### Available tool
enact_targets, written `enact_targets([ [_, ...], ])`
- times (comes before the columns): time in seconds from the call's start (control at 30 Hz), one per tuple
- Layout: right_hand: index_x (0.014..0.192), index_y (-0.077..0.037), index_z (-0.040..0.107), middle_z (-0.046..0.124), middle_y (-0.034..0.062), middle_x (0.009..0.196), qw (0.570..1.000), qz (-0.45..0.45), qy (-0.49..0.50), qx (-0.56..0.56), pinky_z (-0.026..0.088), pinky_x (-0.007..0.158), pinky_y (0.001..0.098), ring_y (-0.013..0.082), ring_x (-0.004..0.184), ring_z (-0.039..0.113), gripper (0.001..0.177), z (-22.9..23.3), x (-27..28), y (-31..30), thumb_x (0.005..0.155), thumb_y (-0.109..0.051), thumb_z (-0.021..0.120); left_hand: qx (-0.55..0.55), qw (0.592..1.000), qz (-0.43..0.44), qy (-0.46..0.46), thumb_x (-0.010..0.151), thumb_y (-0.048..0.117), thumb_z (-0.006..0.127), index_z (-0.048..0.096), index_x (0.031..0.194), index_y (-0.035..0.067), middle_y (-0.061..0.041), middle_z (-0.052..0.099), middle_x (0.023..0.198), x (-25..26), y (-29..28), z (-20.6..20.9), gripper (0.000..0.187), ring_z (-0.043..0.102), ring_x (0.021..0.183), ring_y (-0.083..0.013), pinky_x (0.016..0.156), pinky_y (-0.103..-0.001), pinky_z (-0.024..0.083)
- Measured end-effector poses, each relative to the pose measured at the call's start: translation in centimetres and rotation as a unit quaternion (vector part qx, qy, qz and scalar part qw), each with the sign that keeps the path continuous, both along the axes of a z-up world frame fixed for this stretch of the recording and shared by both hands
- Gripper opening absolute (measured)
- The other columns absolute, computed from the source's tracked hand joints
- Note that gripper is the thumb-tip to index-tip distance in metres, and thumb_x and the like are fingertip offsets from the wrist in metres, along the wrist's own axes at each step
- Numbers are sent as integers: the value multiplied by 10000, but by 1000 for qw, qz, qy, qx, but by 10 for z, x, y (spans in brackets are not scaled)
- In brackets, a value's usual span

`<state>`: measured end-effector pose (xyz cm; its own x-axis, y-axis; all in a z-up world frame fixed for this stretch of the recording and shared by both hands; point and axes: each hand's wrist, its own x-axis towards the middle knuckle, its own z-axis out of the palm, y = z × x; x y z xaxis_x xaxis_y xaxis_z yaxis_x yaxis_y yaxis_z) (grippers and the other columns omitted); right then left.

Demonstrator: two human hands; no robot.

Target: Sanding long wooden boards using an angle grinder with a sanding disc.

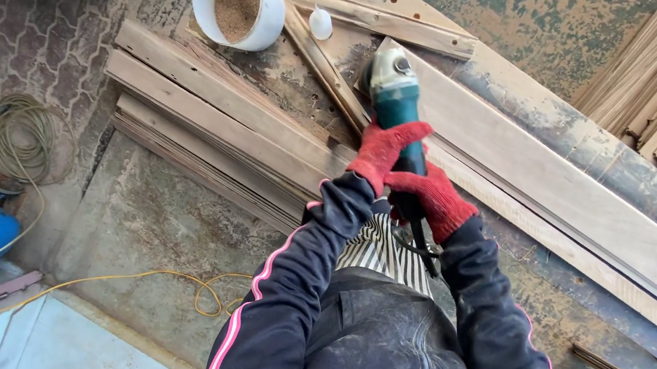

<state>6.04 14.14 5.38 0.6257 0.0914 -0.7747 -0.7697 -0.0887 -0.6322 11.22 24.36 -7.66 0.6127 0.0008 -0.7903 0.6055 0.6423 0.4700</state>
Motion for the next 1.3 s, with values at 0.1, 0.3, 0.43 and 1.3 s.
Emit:
enact_targets([
  [0.1, 958, 0, 646, 657, 272, 659, 1000, 6, 0, 3, 579, 441, 481, 392, 513, 696, 451, 0, 3, 4, 674, -257, 885, 10, 1000, -18, -7, 616, 126, 982, 651, 1172, 143, -155, 714, 808, 2, 6, -6, 648, 746, 716, -360, 573, -608, 655],
  [0.3, 981, -2, 651, 656, 266, 671, 997, -66, 6, -28, 584, 464, 512, 407, 528, 694, 428, 0, -37, -45, 673, -211, 863, -30, 998, -47, -5, 606, 82, 957, 653, 1144, 80, -156, 696, 857, -25, -60, 3, 619, 723, 754, -341, 606, -613, 642],
  [0.43, 1000, 17, 640, 637, 284, 689, 988, -145, 8, -46, 577, 481, 549, 436, 536, 684, 420, -16, -85, -104, 689, -176, 845, -42, 994, -103, -18, 571, 107, 968, 635, 1145, 62, -204, 679, 883, -56, -136, 11, 666, 711, 750, -424, 605, -655, 608],
  [1.3, 986, -11, 657, 655, 286, 652, 1000, -16, -4, 22, 572, 411, 525, 410, 486, 689, 481, -32, 10, -25, 649, -229, 921, 6, 1000, -23, -6, 625, 122, 1005, 603, 1260, 145, -135, 704, 899, 12, -20, -33, 753, 735, 747, -393, 585, -655, 638],
])
